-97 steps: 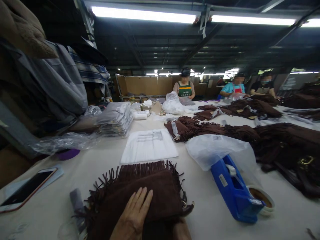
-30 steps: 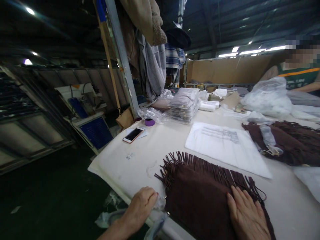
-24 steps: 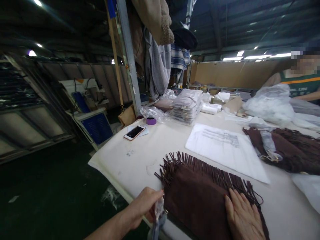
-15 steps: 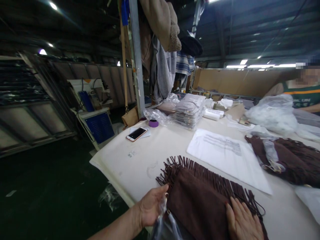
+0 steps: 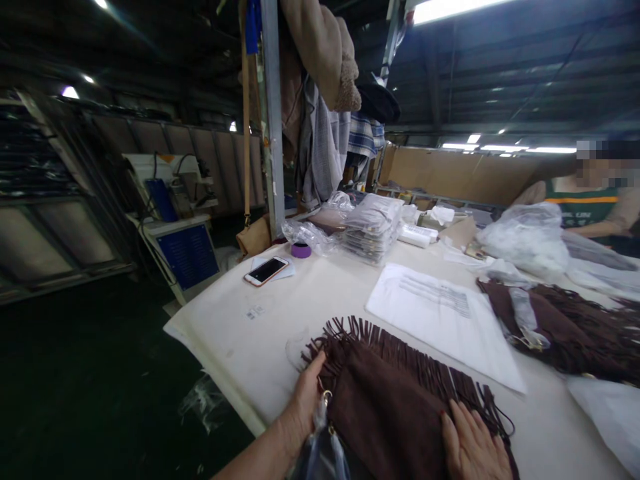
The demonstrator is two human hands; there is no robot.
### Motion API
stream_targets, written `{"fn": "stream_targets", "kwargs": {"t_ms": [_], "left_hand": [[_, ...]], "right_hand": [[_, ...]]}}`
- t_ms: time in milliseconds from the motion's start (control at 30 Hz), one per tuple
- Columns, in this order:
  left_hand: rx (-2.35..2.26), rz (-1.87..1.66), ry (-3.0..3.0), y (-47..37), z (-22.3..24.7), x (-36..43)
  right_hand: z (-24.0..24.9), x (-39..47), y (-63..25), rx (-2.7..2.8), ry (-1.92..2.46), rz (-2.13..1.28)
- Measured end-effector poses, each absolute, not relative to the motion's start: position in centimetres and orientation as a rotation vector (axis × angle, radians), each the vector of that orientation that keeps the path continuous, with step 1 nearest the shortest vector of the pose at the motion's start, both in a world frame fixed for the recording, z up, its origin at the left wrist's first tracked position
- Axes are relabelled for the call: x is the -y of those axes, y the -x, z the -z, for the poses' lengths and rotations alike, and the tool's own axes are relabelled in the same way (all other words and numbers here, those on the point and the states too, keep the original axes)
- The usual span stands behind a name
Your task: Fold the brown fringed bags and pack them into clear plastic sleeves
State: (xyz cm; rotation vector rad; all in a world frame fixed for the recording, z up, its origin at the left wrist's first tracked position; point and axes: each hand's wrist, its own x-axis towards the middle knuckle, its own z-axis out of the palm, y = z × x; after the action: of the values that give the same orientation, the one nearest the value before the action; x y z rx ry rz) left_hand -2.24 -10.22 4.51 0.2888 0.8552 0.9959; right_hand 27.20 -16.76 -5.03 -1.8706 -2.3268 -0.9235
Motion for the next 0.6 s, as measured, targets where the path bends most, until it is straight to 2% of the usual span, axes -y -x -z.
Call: {"fn": "stream_targets", "kwargs": {"t_ms": [100, 233, 400, 500, 600], "left_hand": [[-0.895, -1.041, -0.168, 3.1, -5.4, 11.4], [-1.29, -1.4, -0.388, 6.0, -5.8, 11.9], [-1.67, -1.415, -0.601, 10.2, -6.4, 11.4], [-1.828, -1.445, -1.141, 9.4, -7.2, 11.6], [-1.416, -1.014, -1.957, 6.1, -7.1, 11.5]], "right_hand": [[4.6, 16.9, -26.9, 2.322, 1.884, 0.907], [4.4, 17.1, -26.5, 2.309, 1.835, 0.951], [4.8, 17.1, -26.6, 2.289, 1.867, 0.879], [4.8, 17.0, -26.7, 2.297, 1.873, 0.843], [4.3, 17.1, -26.4, 2.293, 1.919, 0.804]]}}
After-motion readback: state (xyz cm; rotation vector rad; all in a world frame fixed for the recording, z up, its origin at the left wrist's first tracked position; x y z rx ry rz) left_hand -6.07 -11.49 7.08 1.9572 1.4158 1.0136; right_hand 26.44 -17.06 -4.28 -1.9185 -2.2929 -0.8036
